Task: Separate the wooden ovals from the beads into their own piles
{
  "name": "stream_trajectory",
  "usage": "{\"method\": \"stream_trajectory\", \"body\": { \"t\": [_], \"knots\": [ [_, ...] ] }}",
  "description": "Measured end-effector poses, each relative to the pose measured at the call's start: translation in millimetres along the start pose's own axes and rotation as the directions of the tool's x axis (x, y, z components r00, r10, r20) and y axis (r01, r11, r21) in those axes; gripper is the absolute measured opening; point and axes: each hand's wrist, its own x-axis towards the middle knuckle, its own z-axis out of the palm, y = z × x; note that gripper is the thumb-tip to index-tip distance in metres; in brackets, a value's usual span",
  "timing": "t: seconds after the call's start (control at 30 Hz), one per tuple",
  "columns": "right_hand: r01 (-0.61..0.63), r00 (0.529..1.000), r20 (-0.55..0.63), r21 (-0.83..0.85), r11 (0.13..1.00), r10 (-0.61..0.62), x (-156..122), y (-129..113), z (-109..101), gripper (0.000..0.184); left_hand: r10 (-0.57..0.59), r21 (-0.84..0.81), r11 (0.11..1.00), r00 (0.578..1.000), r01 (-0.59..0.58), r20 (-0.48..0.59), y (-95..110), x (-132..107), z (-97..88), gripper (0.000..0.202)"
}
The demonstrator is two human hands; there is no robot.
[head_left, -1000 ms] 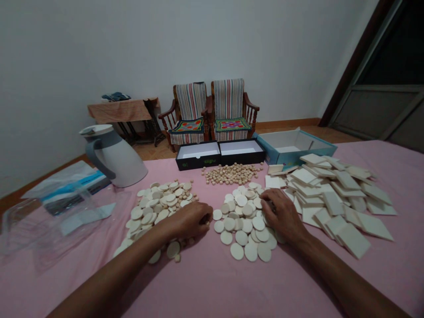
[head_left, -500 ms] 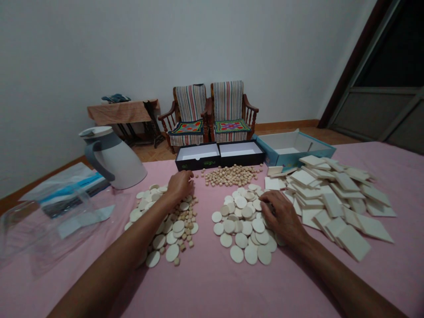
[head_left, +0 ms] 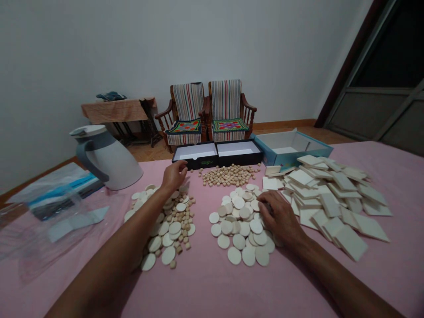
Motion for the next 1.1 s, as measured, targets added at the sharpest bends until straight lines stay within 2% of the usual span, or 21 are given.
{"method": "stream_trajectory", "body": {
  "t": [0.23,0.37,0.5,0.6,0.8,0.97,1.1],
  "knots": [
    [0.008,1.000,-0.010,0.000,1.000,-0.008,-1,2,2,0.011,-0.103,0.024,0.995,0.977,0.100,0.189,-68,-3,-20.3,0.045],
    [0.012,1.000,-0.012,-0.003,1.000,-0.012,-2,1,3,0.010,-0.058,-0.047,0.996,0.958,0.074,0.280,-87,-10,-20.5,0.048],
    [0.018,1.000,-0.006,-0.014,1.000,-0.018,-3,3,3,0.011,0.076,-0.160,0.987,0.928,-0.018,0.364,-86,-20,-22.6,0.048],
    [0.013,1.000,-0.009,-0.019,1.000,-0.013,-3,3,4,0.012,0.152,-0.213,0.974,0.911,-0.073,0.383,-80,-28,-24.6,0.046],
    [0.014,1.000,-0.018,-0.028,1.000,-0.014,-3,2,4,0.012,0.240,-0.262,0.953,0.901,-0.149,0.362,-64,-43,-24.2,0.045],
    [0.010,1.000,-0.025,-0.030,1.000,-0.010,-4,6,5,0.013,0.338,-0.317,0.920,0.876,-0.230,0.344,-45,-58,-33.6,0.046],
    [0.012,0.994,-0.110,-0.048,0.999,-0.017,-1,5,0,0.015,0.398,-0.337,0.896,0.859,-0.289,0.323,-35,-78,-43.6,0.044]
  ]
}}
